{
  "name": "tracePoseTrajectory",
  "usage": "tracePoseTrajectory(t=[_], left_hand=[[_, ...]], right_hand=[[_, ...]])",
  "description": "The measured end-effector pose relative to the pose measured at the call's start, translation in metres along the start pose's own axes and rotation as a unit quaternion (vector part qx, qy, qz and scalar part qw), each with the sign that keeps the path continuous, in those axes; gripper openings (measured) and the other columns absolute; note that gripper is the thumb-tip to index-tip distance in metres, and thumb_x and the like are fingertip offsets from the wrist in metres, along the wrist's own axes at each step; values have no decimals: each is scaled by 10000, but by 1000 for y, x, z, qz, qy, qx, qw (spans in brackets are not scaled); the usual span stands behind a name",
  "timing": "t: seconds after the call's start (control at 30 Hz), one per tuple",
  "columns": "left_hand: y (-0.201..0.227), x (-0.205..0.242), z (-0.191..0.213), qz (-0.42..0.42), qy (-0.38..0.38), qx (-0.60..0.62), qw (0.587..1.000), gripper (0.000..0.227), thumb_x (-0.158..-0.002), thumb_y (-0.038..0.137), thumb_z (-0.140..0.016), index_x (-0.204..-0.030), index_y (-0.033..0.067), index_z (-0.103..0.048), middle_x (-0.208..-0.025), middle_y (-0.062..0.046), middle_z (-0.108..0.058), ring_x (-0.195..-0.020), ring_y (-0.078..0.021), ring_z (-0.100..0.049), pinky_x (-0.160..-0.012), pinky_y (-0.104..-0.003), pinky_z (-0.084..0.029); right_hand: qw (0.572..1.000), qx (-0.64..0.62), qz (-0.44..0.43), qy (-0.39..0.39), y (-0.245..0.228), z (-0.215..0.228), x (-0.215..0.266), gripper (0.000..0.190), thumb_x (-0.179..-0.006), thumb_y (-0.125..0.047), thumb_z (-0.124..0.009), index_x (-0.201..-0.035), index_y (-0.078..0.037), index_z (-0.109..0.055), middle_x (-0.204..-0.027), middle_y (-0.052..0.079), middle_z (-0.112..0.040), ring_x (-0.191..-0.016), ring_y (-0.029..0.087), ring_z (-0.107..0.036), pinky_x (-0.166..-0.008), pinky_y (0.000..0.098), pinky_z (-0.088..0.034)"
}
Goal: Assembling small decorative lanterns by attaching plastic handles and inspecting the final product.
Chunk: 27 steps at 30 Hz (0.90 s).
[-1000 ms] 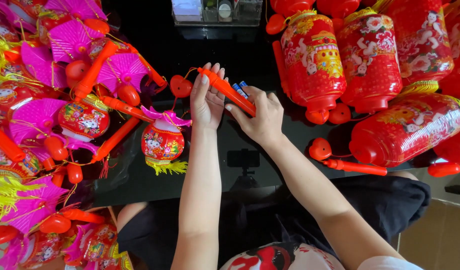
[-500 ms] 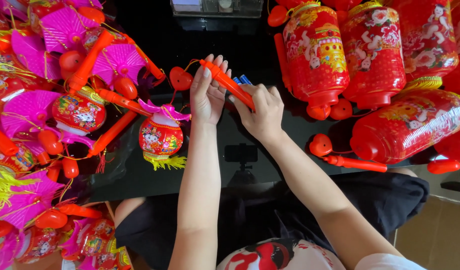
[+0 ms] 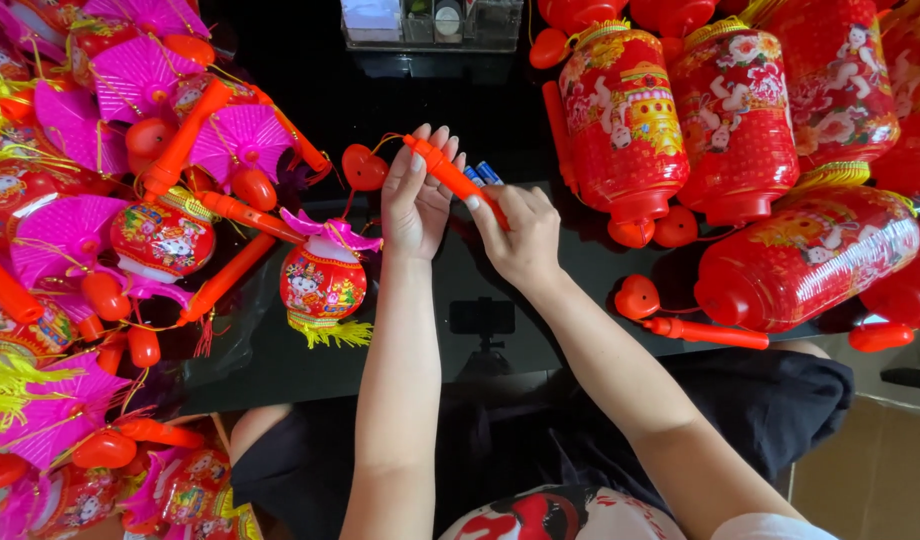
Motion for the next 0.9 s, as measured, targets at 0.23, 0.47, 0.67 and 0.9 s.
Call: tracePoseTrajectory(t=[0.23, 0.47, 0.67, 0.9], left_hand=[[-1, 1, -2, -8, -28, 0, 1000, 359, -1055, 165, -671, -1388, 47, -609, -1355, -201, -661, -1269, -307, -645, -1163, -516, -490], [-3, 0, 2, -21, -71, 0, 997, 395, -1044, 153, -663, -1415, 44, -579, -1351, -205, -664, -1282, -313, -636, -1205, -576, -421], [-2, 14, -32, -20, -117, -7, 993, 503, -1072, 239, -640, -1504, 34, -484, -1418, -211, -624, -1343, -293, -597, -1223, -523, -421], [21, 95, -118, 133, -141, -225, 955, 656, -1018, 390, -609, -1521, 23, -401, -1522, -226, -514, -1418, -326, -527, -1183, -467, -455]], right_hand=[[1000, -7, -3, 25, -21, 7, -12, 282, -858, -167, -871, -1056, -92, -685, -827, 59, -739, -656, 312, -676, -590, 396, -478], [963, -214, -152, -66, -15, -1, -10, 308, -1081, -260, -561, -899, -56, -703, -542, 36, -597, -512, 205, -540, -552, 298, -454], [913, -324, -230, -95, -13, 9, -17, 428, -1099, -279, -521, -782, -46, -691, -547, 19, -541, -568, 104, -485, -599, 271, -399], [976, -206, -8, -76, -57, 76, -74, 265, -1096, -271, -547, -901, -95, -587, -1295, 105, -552, -1258, 236, -495, -1102, 424, -374]])
Point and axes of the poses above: each hand's wrist, its own x-axis away from the middle knuckle, its own z-axis out of the back of the hand, y = z × x, the point moved 4 cm from there along -x, towards the middle knuckle
